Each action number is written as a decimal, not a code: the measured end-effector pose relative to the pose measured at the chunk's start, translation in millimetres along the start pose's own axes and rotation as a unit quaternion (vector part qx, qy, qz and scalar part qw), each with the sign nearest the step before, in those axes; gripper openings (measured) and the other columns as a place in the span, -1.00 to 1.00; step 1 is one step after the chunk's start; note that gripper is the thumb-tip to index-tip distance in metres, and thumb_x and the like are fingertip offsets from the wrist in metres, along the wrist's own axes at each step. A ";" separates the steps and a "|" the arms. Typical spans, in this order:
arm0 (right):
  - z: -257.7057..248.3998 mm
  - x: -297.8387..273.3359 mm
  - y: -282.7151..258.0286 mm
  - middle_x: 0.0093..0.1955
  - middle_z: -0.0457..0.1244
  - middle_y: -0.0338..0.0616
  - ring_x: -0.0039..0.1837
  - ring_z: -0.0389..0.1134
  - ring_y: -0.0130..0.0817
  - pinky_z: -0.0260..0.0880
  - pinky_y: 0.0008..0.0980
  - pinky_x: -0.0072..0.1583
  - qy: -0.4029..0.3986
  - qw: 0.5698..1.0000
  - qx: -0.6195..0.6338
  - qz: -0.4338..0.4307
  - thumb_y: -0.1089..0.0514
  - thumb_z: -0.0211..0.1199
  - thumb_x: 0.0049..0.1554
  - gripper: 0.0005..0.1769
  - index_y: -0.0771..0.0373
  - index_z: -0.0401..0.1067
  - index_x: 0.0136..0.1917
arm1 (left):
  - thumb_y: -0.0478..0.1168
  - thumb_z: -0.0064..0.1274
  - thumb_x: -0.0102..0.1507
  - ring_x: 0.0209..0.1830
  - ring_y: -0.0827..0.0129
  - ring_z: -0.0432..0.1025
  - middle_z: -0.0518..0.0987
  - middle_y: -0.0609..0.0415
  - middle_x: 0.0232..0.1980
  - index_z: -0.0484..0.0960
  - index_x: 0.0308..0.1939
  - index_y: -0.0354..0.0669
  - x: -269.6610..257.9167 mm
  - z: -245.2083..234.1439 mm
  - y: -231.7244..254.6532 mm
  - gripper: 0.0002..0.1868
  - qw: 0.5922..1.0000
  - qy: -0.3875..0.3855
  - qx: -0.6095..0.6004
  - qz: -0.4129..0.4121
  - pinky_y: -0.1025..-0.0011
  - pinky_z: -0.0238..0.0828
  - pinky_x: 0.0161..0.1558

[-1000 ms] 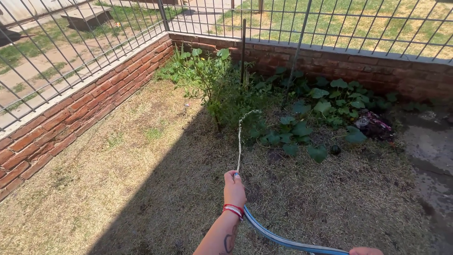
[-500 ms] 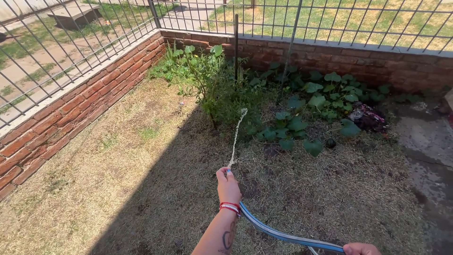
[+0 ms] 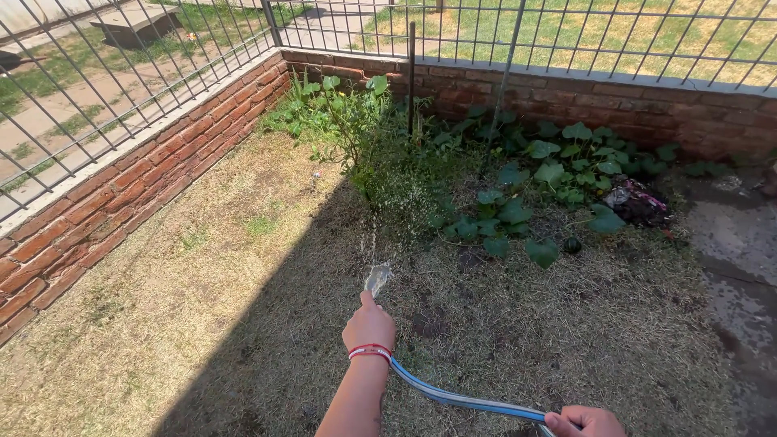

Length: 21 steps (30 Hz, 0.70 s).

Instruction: Watering various garden plants and potted plants using a garden hose

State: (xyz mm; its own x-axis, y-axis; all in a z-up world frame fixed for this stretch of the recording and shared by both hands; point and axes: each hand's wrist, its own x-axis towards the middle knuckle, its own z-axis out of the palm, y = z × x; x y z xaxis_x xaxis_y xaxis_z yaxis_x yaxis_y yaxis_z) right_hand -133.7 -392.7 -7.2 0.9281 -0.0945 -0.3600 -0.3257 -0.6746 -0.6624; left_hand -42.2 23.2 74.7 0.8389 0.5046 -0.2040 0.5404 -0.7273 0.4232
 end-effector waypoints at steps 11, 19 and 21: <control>5.8 -0.4 -23.9 -0.55 0.09 -0.33 -0.43 0.18 -0.46 0.07 -0.50 -0.24 -0.021 1.000 0.010 -0.016 -0.45 0.43 -0.07 -0.31 0.14 0.40 -0.59 | -0.37 -0.30 0.27 -0.33 0.07 0.58 0.66 0.01 -0.26 0.13 0.45 -0.12 -0.6 -31.5 1.5 -0.38 0.995 -0.049 0.086 0.015 0.14 0.49 -0.34; 3.0 7.2 -11.5 -0.54 0.06 -0.28 -0.45 0.16 -0.40 0.04 -0.46 -0.26 -0.022 0.999 0.040 -0.029 -0.44 0.41 -0.06 -0.28 0.18 0.33 -0.58 | -0.38 -0.33 0.30 -0.35 0.00 0.57 0.64 -0.02 -0.36 0.02 0.53 -0.06 4.2 -31.1 13.2 -0.32 0.995 -0.049 0.077 0.029 0.12 0.49 -0.35; -4.1 5.4 -15.5 -0.51 0.14 -0.23 -0.41 0.24 -0.38 0.12 -0.46 -0.22 -0.032 0.999 0.034 0.008 -0.35 0.43 -0.02 -0.36 0.23 0.50 -0.55 | -0.38 -0.34 0.29 -0.35 -0.02 0.57 0.65 -0.07 -0.33 0.09 0.46 -0.06 4.6 -27.2 11.3 -0.38 0.996 -0.050 0.066 0.033 0.09 0.48 -0.31</control>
State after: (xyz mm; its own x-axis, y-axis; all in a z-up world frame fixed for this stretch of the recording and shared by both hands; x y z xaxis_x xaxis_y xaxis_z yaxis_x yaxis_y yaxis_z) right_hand -122.9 -385.8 3.9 0.9102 -0.0565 -0.4103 -0.3534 -0.6226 -0.6982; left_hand -34.0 29.9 102.5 0.8713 0.4096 -0.2704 0.4826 -0.8152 0.3202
